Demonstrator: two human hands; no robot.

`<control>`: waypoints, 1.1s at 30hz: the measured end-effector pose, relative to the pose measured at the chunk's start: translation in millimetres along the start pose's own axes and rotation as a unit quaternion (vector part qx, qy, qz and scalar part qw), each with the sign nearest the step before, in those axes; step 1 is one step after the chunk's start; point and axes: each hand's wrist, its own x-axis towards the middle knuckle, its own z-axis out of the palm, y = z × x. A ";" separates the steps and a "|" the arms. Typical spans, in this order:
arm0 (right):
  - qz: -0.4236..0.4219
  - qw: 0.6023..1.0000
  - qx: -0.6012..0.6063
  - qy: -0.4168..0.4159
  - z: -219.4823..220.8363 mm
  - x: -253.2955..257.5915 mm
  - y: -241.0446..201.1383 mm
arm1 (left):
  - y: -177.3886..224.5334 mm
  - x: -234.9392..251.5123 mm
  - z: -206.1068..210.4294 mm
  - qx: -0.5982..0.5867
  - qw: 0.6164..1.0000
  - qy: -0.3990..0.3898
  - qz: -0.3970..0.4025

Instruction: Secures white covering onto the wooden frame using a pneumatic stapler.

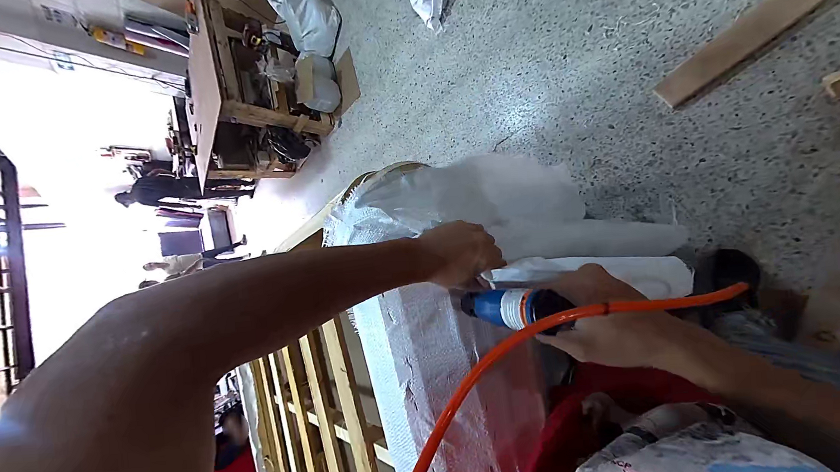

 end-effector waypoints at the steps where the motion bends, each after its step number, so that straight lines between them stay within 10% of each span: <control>1: -0.002 1.000 0.000 -0.002 -0.4 7.4 1.4 | -1.4 2.7 -3.1 -0.021 0.999 -0.021 -0.021; 17: -0.054 0.996 -0.054 -0.036 20.1 -12.5 4.1 | -11.4 17.7 -20.9 -0.059 0.995 -0.052 -0.062; 21: 0.046 0.994 -0.050 -0.088 15.9 -19.3 -5.8 | -11.7 7.7 -57.7 -0.221 0.948 0.161 -0.162; 25: 0.090 0.992 -0.026 -0.088 -10.6 -18.6 -10.2 | -37.7 -52.2 -138.7 -0.336 0.788 0.503 -0.115; 29: 0.054 0.994 -0.083 -0.040 -36.6 -23.5 -18.4 | -54.2 -41.9 -114.7 -0.175 0.929 0.263 -0.193; 33: 0.063 0.991 -0.108 -0.041 -44.6 -26.7 -8.4 | -53.2 12.7 -58.7 -0.086 0.972 0.009 -0.218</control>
